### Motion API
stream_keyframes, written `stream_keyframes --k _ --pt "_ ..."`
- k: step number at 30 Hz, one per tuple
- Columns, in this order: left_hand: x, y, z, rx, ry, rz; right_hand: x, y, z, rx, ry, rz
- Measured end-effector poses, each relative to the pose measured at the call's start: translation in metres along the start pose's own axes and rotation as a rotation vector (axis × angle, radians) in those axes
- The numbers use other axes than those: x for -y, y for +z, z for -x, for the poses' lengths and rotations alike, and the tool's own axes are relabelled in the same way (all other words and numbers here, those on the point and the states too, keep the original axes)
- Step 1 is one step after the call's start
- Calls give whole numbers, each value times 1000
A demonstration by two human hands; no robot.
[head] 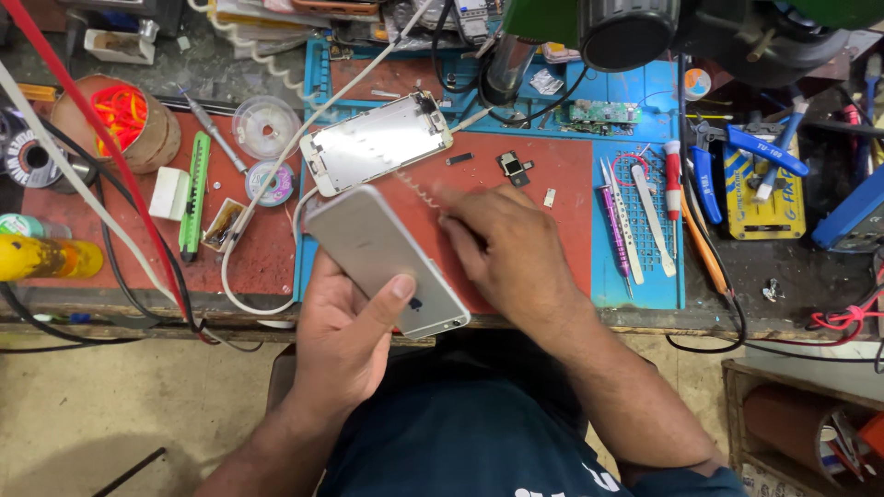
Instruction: The person disassembles a smartphone by removing the back cover and using a screwdriver and tweezers to detach internal components. They carefully unscrew and lift parts from the motherboard area, placing them on the workbench.
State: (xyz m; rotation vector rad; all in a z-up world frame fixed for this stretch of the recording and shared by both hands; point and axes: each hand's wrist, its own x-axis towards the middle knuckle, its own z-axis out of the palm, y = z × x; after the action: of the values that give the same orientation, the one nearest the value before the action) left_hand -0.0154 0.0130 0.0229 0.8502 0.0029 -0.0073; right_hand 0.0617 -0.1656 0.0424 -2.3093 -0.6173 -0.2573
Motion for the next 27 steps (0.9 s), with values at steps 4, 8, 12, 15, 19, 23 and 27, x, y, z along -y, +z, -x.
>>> stream_keyframes --k 4,8,12,15,19,23,27 --pt "-1 5 -13 89 5 -344 -8 -15 19 -49 269 -525" --pt "-1 13 -25 153 14 -487 -23 -19 29 36 417 -983" --pt "-1 19 -37 175 22 -659 -34 -17 31 75 464 -1005" --pt "-2 21 -42 191 19 -623 -39 -13 29 58 543 -1035" --pt "-3 19 -43 221 45 -644 -42 -12 26 68 519 -1065" --pt "-2 16 -43 231 24 -601 -43 -12 28 64 537 -1064" --pt "-2 15 -45 235 15 -565 -42 -12 28 54 504 -1106"
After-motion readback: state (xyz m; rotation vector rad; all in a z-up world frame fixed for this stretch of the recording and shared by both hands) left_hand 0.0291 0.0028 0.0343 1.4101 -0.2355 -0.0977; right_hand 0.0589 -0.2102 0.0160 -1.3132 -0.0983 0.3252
